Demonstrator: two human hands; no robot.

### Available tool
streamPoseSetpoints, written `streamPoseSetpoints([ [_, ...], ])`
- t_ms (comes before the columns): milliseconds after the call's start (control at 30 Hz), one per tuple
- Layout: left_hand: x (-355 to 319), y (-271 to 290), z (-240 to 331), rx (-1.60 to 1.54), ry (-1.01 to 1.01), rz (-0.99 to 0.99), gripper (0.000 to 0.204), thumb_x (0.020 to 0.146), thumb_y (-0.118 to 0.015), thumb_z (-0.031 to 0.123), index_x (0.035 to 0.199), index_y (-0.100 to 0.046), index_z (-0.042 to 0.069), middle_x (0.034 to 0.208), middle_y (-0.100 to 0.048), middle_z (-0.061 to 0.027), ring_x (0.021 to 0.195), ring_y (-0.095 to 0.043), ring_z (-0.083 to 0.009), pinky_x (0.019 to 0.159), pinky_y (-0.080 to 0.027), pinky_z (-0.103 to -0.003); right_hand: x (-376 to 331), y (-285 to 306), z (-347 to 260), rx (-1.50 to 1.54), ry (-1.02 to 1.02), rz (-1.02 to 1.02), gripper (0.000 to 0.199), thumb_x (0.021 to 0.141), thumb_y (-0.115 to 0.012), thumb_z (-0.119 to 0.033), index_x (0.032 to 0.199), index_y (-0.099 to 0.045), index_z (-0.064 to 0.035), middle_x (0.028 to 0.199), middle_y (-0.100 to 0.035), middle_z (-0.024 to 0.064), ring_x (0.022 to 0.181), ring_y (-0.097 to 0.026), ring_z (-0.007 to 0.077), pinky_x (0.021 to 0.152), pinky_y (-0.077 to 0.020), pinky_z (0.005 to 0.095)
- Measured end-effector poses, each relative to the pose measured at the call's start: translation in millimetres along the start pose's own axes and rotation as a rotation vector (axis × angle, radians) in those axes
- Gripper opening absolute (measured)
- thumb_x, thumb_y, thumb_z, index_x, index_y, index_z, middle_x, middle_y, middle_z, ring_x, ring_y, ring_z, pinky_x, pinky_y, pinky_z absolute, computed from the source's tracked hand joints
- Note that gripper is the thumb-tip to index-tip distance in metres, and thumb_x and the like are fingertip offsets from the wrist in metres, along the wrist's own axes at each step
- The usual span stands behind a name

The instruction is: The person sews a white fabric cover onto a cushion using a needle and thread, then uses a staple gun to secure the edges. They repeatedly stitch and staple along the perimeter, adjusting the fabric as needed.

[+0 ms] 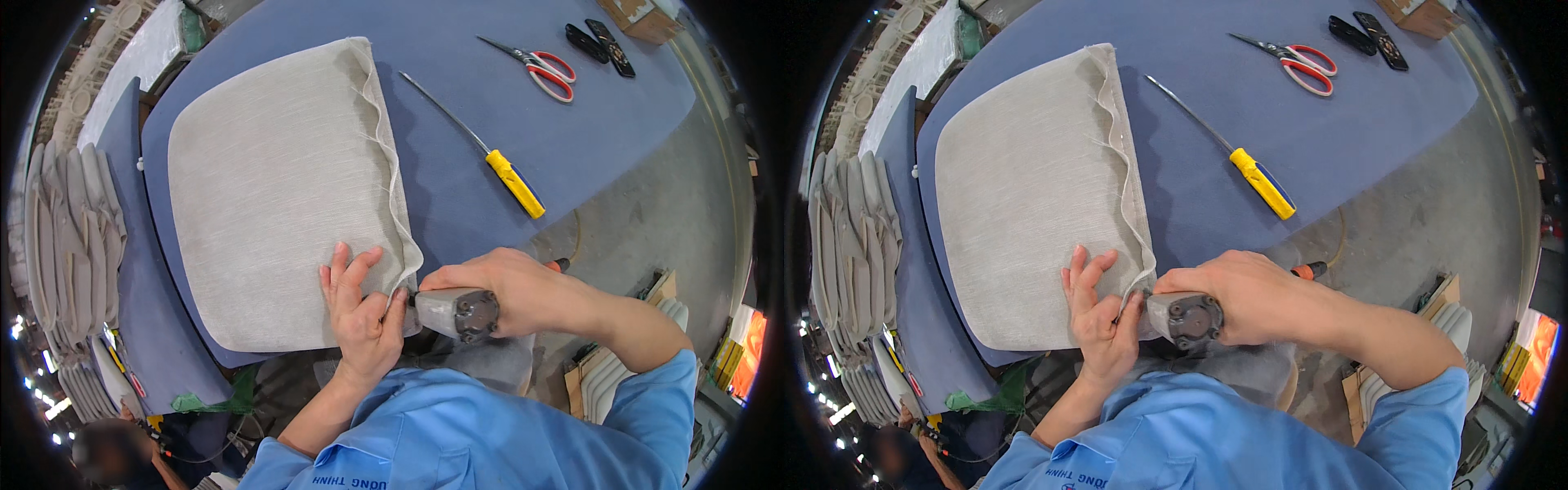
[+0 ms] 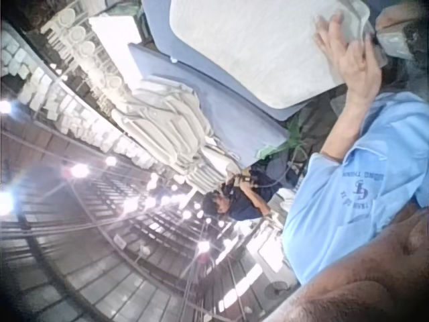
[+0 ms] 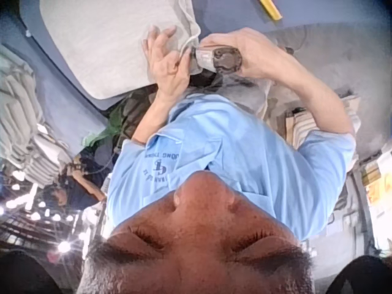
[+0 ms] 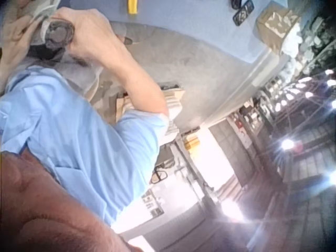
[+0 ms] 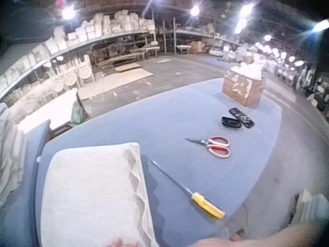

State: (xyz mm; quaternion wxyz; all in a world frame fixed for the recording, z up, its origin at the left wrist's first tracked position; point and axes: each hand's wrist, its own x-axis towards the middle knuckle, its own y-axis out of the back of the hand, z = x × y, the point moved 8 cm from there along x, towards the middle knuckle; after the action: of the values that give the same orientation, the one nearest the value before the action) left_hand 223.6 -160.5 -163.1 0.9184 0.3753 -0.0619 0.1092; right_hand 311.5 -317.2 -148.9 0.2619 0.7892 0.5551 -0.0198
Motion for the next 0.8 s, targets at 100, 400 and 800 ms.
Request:
streamPoseSetpoints([
  [100, 0.1, -2.7, -0.5, 0.007, -0.002, 0.003, 0.035, 0.091, -0.076, 0.008, 0.062, -0.058, 0.003, 0.150, -0.058, -0.0162, 0.156, -0.032, -0.0458, 0.128, -0.012, -0.063, -0.6, -0.9, -4.1, -0.091, -0.029, -0.016, 0.059, 0.074, -0.080, -0.005, 0.129, -0.066, -0.0208, 0.099, -0.078, 0.0106, 0.095, -0.073, 0.0391, 0.080, -0.0564, 0.0508],
  [400, 0.0, 27.1, 3.6, 0.150, 0.047, -0.225, 0.026, 0.099, -0.067, 0.012, 0.078, -0.067, -0.003, 0.165, -0.045, -0.0180, 0.161, -0.022, -0.0447, 0.129, -0.006, -0.060, -75.4, 24.2, 20.4, 0.388, 0.210, 0.425, 0.063, 0.082, -0.087, -0.004, 0.140, -0.066, -0.0120, 0.118, -0.079, 0.0123, 0.109, -0.075, 0.0282, 0.100, -0.0573, 0.0376],
  [800, 2.4, 1.1, 14.0, 0.170, 0.061, -0.237, 0.026, 0.095, -0.072, 0.013, 0.113, -0.075, -0.005, 0.169, -0.038, -0.0166, 0.164, -0.014, -0.0423, 0.130, -0.006, -0.058, -121.4, -2.7, 71.2, 0.532, 0.294, 0.646, 0.068, 0.076, -0.088, 0.002, 0.140, -0.067, -0.0091, 0.120, -0.075, 0.0165, 0.110, -0.074, 0.0323, 0.096, -0.0582, 0.0391],
])
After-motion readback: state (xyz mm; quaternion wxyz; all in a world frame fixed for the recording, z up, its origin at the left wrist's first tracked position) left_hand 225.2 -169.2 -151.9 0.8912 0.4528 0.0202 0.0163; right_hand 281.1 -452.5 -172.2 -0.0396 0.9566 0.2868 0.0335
